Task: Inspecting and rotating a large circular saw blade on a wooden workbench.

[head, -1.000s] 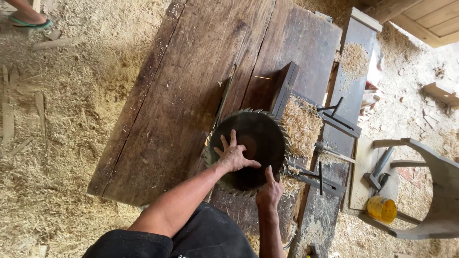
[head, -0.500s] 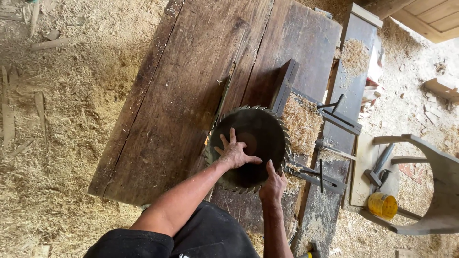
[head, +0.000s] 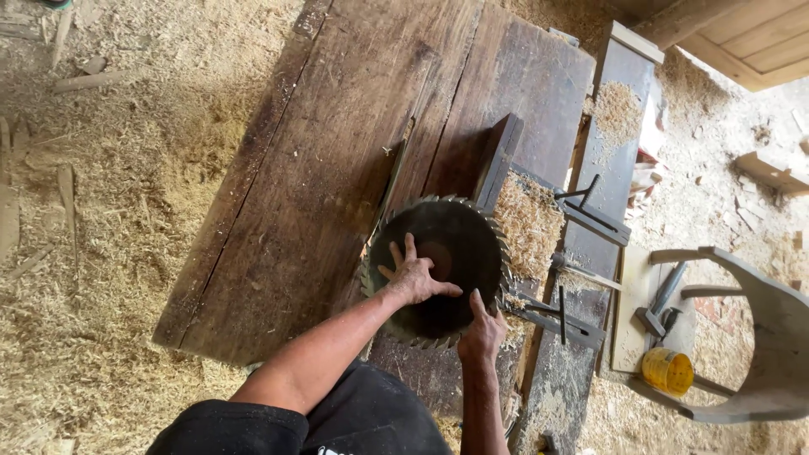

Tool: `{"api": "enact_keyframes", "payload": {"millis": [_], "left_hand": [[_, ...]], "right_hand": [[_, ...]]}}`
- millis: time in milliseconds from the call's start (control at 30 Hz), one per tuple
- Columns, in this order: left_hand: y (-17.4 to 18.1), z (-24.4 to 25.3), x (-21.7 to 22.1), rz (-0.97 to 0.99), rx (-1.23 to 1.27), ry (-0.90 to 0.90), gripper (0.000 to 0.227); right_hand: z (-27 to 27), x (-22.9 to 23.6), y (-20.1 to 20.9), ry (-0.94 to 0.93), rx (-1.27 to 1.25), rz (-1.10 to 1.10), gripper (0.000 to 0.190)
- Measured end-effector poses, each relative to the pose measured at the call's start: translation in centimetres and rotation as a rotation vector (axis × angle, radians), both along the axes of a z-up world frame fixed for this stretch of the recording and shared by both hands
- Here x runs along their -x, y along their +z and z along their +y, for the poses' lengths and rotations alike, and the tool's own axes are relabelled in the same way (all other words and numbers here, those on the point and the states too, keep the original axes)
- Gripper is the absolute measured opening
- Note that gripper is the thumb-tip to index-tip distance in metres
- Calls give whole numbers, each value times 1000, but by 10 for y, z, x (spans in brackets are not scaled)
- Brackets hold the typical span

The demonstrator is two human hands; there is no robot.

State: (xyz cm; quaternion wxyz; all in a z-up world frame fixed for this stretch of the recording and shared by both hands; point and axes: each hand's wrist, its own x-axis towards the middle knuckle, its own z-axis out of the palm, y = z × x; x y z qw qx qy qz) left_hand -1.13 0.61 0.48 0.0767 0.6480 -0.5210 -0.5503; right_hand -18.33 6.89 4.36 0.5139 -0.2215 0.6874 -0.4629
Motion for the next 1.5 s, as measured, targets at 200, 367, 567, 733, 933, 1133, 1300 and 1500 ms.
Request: {"api": "enact_keyframes", "payload": {"millis": [200, 367, 567, 733, 933, 1133, 1300, 1500], "left_hand": [[4, 19, 7, -34, 183, -109, 107], [6, 21, 11, -33, 184, -109, 121], [-2, 12, 8, -23, 144, -89, 121], [0, 9, 4, -11, 131, -56, 114], [-1, 2, 1, -24, 129, -39, 112], [-3, -3, 3, -36, 113, -39, 111], [-9, -6, 6, -16, 108, 6, 108], [-10, -13, 4, -18, 76, -11, 105]], "right_hand": [[25, 28, 1, 51, 77, -153, 23], [27, 7, 34, 144, 98, -210, 27], [15, -1, 21, -67, 83, -277, 36], [10, 2, 9, -51, 94, -274, 36], [1, 1, 3, -18, 128, -329, 36], [-7, 2, 9, -17, 104, -302, 42], [-18, 10, 1, -1, 86, -282, 52], [-29, 10, -2, -44, -8, -195, 73]]}}
